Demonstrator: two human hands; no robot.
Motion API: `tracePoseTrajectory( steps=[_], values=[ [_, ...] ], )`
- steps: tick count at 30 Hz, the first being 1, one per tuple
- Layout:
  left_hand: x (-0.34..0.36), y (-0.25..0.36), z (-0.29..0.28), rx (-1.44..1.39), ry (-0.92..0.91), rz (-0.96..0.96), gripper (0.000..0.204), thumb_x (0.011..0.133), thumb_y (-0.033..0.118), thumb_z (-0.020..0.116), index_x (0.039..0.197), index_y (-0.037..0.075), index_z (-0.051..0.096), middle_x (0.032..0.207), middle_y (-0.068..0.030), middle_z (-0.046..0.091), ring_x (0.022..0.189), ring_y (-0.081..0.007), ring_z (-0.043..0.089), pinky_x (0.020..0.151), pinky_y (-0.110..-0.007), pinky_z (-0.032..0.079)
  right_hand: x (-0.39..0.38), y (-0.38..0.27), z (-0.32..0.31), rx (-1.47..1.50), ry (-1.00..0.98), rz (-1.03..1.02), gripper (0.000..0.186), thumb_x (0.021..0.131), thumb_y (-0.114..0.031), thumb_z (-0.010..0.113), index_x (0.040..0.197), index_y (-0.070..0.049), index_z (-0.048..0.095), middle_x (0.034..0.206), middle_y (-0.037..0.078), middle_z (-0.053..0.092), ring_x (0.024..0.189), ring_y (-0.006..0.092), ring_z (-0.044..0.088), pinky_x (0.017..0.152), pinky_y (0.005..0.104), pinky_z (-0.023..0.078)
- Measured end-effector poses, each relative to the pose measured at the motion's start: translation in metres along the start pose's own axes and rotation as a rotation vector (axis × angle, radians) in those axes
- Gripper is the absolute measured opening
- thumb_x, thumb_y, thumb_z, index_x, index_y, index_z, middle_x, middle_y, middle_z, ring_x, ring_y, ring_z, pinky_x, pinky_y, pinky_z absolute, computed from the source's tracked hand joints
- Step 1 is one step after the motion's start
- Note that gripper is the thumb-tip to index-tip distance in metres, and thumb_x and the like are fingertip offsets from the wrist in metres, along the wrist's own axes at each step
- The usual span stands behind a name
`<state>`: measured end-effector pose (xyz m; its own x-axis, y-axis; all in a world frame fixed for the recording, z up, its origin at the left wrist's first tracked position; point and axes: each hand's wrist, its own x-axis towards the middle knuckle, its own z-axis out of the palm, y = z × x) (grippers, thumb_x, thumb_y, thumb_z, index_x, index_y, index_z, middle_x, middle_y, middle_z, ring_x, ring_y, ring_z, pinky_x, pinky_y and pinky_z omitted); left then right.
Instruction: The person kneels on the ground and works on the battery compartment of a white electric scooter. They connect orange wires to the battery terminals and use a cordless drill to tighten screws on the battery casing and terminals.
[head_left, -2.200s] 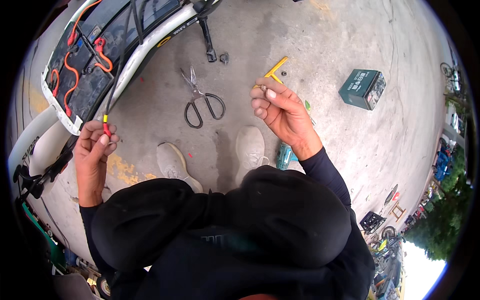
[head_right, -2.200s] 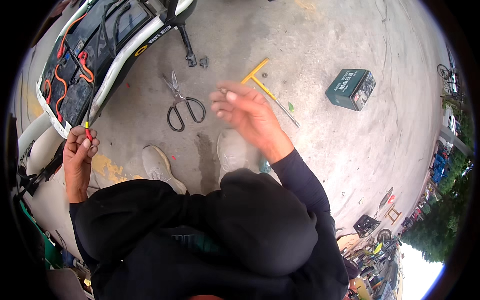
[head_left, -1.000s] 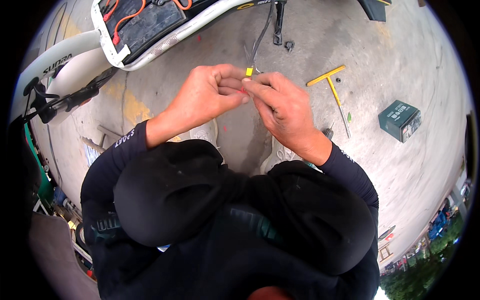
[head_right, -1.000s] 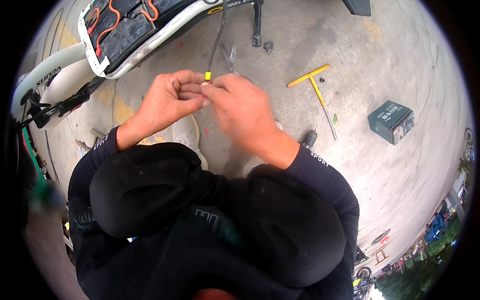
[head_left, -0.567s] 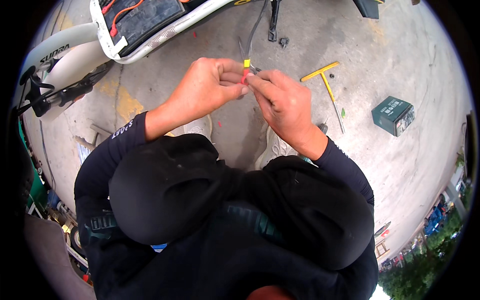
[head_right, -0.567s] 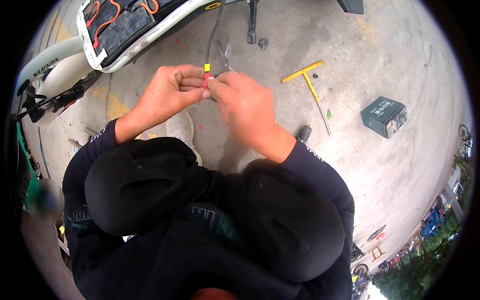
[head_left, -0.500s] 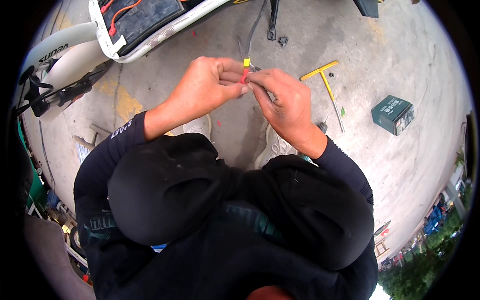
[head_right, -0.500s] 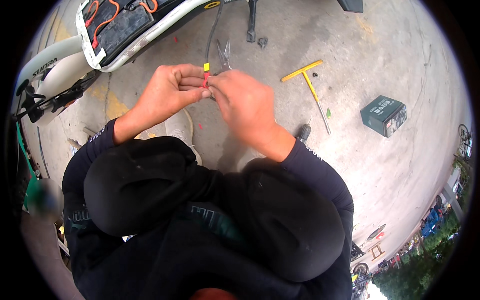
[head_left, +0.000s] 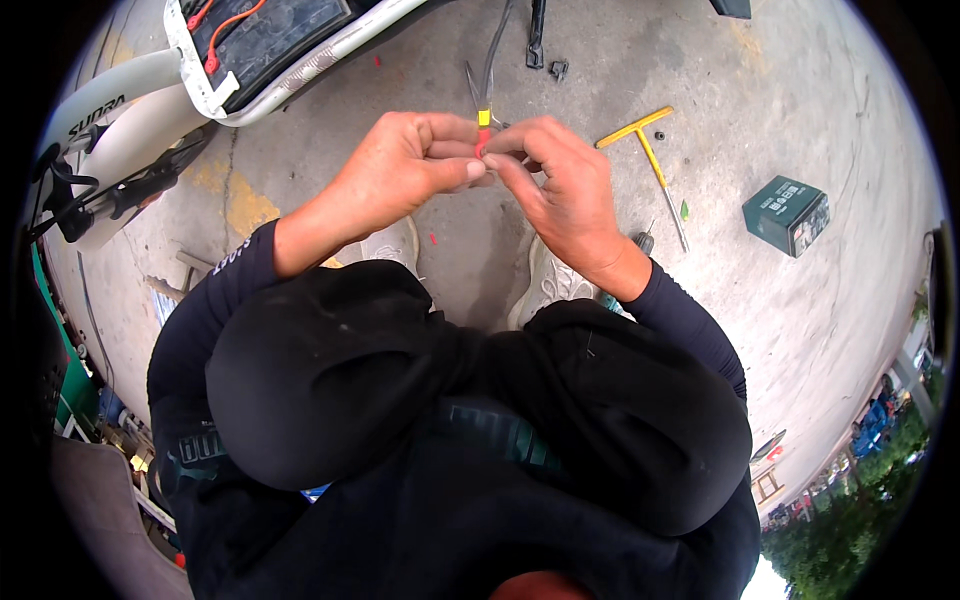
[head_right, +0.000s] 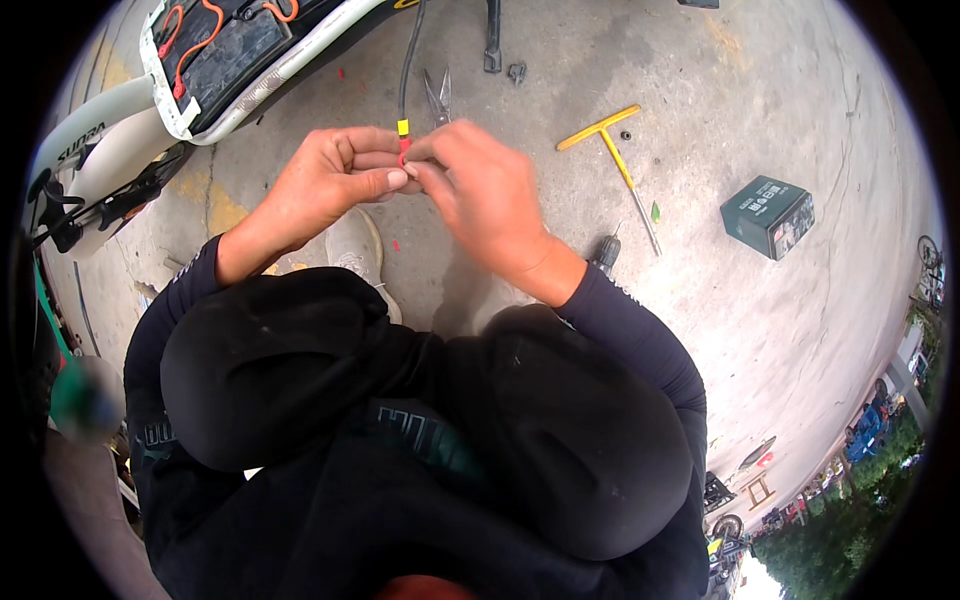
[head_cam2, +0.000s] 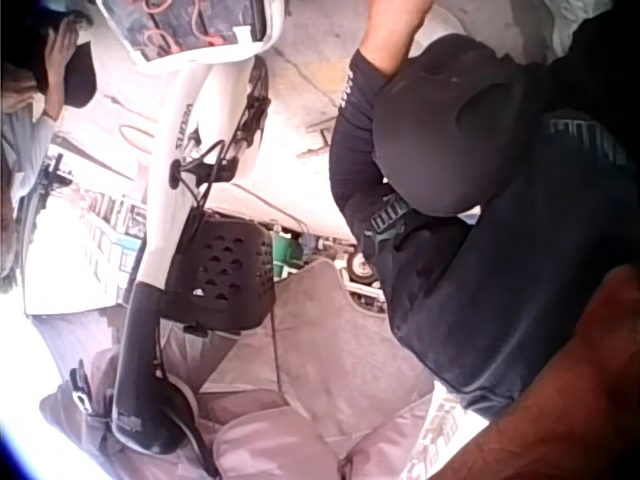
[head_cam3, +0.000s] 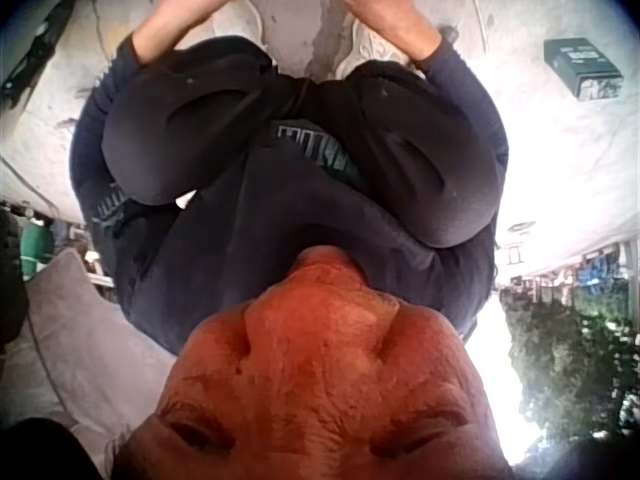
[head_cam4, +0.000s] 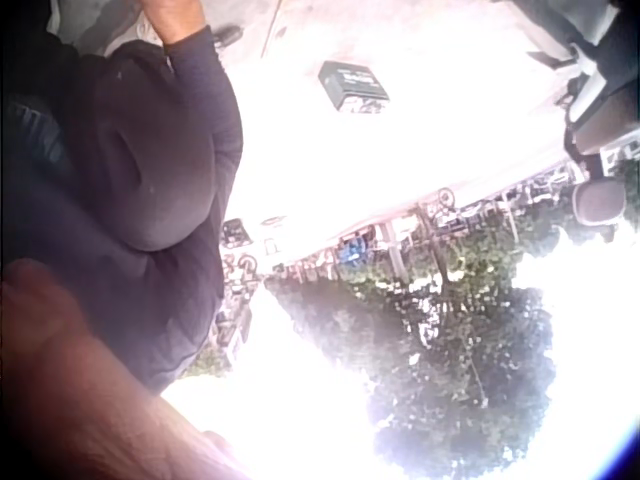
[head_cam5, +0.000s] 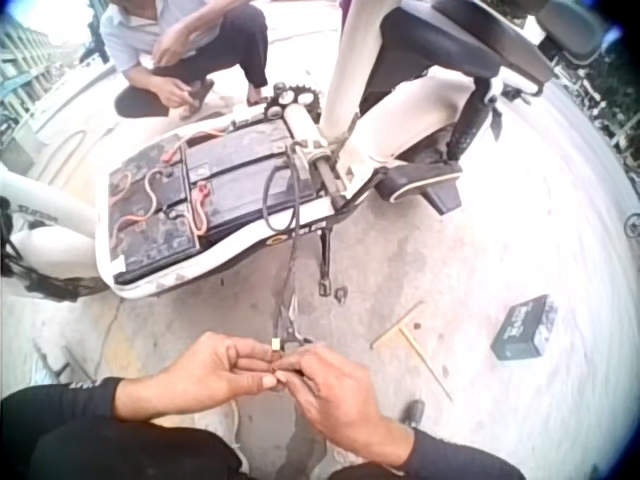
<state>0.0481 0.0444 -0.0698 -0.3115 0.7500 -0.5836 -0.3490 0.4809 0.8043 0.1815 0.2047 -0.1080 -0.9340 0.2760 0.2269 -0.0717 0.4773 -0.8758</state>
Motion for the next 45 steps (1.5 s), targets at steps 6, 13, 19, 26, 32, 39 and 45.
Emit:
tracePoseTrajectory(
  steps=[6, 13, 19, 26, 32, 39, 45],
  values=[
    [-0.003, 0.001, 0.002, -0.101, -0.011, -0.087, 0.039, 0.098, 0.012, 0.067, 0.134, -0.003, 0.062, 0.116, -0.0104, 0.073, 0.107, -0.0159, 0.070, 0.089, -0.027, 0.053, 0.001, -0.004, -0.003, 0.013, -0.076, 0.125, 0.013, 0.083, -0.005, 0.078, 0.092, -0.005, 0.070, 0.089, 0.010, 0.072, 0.080, 0.0277, 0.071, 0.068, 0.0350, 0.056],
    [-0.003, -0.004, -0.002, -0.095, 0.000, -0.088, 0.034, 0.100, 0.016, 0.066, 0.130, -0.001, 0.066, 0.111, -0.0078, 0.074, 0.103, -0.0137, 0.071, 0.088, -0.026, 0.054, 0.002, -0.004, -0.006, 0.205, -0.163, 0.315, 0.020, 0.082, -0.004, 0.079, 0.101, -0.005, 0.072, 0.090, 0.010, 0.074, 0.085, 0.0244, 0.074, 0.074, 0.0348, 0.058],
    [-0.011, 0.006, -0.016, 0.020, 0.105, -0.052, 0.031, 0.100, 0.014, 0.066, 0.125, -0.004, 0.068, 0.100, -0.0082, 0.074, 0.089, -0.0136, 0.072, 0.081, -0.027, 0.057, 0.015, -0.007, -0.009, -0.044, -0.203, -0.029, 0.045, 0.079, 0.004, 0.075, 0.122, -0.004, 0.065, 0.114, 0.013, 0.070, 0.097, 0.0282, 0.070, 0.083, 0.0342, 0.057],
    [-0.029, 0.008, -0.042, 0.205, 0.225, 0.081, 0.030, 0.097, 0.013, 0.065, 0.119, -0.008, 0.071, 0.092, -0.0086, 0.073, 0.079, -0.0127, 0.070, 0.073, -0.029, 0.057, 0.108, -0.024, -0.042, -0.666, -0.122, -0.516, 0.050, 0.083, -0.006, 0.064, 0.133, -0.003, 0.058, 0.141, 0.011, 0.057, 0.119, 0.0292, 0.060, 0.091, 0.0388, 0.053],
    [-0.045, 0.036, -0.080, 0.237, 0.412, 0.176, 0.029, 0.099, 0.010, 0.063, 0.121, -0.007, 0.070, 0.091, -0.0075, 0.074, 0.080, -0.0116, 0.070, 0.074, -0.027, 0.056, 0.201, -0.007, -0.064, -0.937, -0.300, -0.865, 0.016, 0.090, -0.017, 0.063, 0.104, -0.010, 0.066, 0.107, 0.006, 0.067, 0.115, 0.0234, 0.060, 0.098, 0.0410, 0.047],
    [0.006, 0.148, -0.158, 0.265, 0.613, 0.381, 0.035, 0.098, 0.019, 0.067, 0.123, -0.006, 0.069, 0.098, -0.0096, 0.075, 0.085, -0.0124, 0.071, 0.079, -0.023, 0.054, 0.338, -0.012, -0.063, -0.605, -0.010, -0.334, 0.030, 0.078, -0.026, 0.075, 0.095, -0.001, 0.071, 0.089, 0.022, 0.072, 0.090, 0.0369, 0.072, 0.082, 0.0480, 0.056],
    [-0.017, 0.162, -0.195, 0.211, 0.789, 0.382, 0.038, 0.095, 0.017, 0.068, 0.124, -0.007, 0.068, 0.097, -0.0118, 0.075, 0.082, -0.0140, 0.072, 0.075, -0.021, 0.055, 0.286, 0.022, 0.075, -0.801, 0.198, -0.222, 0.021, 0.096, -0.022, 0.058, 0.100, -0.005, 0.069, 0.099, 0.017, 0.072, 0.094, 0.0366, 0.067, 0.086, 0.0474, 0.053]
  ],
)
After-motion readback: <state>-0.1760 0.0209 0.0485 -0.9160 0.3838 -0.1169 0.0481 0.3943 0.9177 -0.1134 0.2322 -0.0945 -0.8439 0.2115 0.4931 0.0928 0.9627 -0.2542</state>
